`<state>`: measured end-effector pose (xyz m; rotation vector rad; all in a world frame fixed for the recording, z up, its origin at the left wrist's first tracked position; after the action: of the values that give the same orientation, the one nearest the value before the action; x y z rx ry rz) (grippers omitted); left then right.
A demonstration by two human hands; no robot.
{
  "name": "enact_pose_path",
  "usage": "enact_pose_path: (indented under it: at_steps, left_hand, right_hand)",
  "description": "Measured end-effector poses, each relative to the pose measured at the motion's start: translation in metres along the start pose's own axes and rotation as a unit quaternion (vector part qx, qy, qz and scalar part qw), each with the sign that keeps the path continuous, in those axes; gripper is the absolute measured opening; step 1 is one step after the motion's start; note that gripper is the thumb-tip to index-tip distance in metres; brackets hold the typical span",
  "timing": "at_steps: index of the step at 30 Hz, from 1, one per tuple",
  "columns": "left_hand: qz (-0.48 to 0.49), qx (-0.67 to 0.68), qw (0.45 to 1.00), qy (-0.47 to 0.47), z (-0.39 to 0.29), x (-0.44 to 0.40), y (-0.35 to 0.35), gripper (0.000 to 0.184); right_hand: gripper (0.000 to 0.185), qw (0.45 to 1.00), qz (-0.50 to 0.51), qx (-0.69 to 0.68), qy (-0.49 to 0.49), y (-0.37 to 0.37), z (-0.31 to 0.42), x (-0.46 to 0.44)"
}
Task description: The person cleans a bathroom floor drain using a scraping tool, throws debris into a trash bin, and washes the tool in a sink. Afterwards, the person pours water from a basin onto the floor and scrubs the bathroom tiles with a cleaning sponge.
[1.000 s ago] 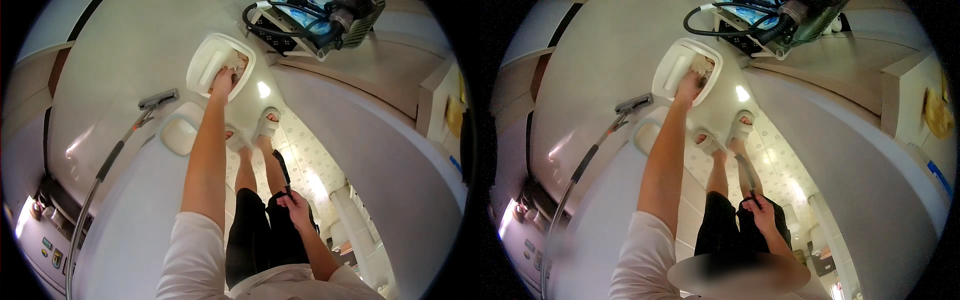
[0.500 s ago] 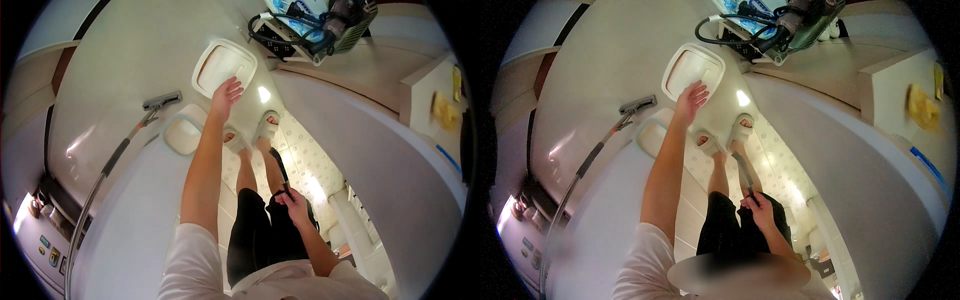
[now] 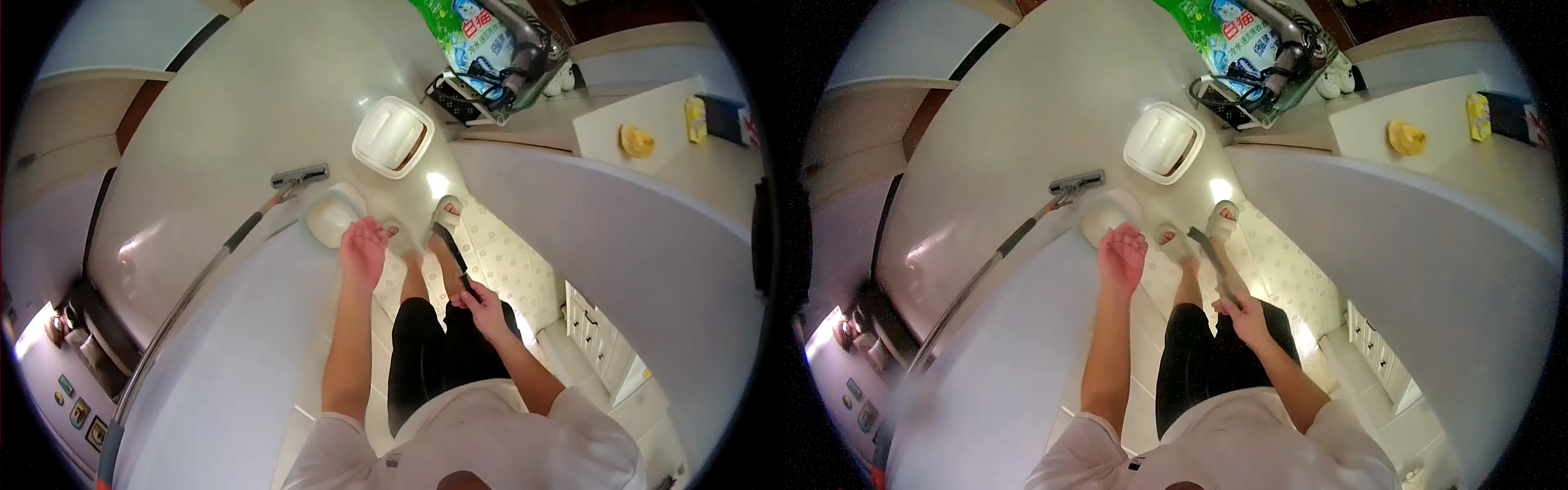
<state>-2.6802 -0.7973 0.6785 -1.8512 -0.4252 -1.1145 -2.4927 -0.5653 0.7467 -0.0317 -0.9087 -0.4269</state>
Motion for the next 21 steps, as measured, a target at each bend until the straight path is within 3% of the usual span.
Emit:
enact_pose_path:
  at_steps: [4,8,14,17,21]
  left_hand:
    - [0.027,-0.116,0.992,-0.029,-0.004,0.058,-0.022,0.029]
    - [0.061,-0.234,0.970,-0.027,0.003,0.099,-0.030,0.026]
    - [0.069,-0.420,0.901,-0.090,0.027,0.164,-0.057,0.023]
    - [0.092,-0.497,0.854,-0.124,0.040,0.182,-0.060,0.023]
    - [0.090,-0.544,0.817,-0.171,0.056,0.222,-0.070,0.023]
  right_hand:
    - [0.029,1.000,-0.006,0.005,0.017,-0.004,0.029,0.029]
    - [0.030,0.995,-0.003,-0.031,0.092,-0.008,0.046,0.060]
    - [0.021,0.965,-0.004,0.129,0.226,0.004,0.070,0.106]
    - [0.023,0.951,-0.024,0.130,0.280,0.009,0.084,0.132]
    - [0.025,0.939,-0.054,0.185,0.285,0.024,0.087,0.163]
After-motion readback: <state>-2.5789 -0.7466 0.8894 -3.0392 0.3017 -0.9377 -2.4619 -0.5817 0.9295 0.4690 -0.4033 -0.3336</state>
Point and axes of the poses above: each hand's wrist, its own x-axis away from the middle knuckle, its own y-axis out of the back of the hand, z = x × y, the point moved 2 cm from there along -x, towards the middle knuckle, and after that the axes turned 13 degrees about -z, right-handed, at the moved point
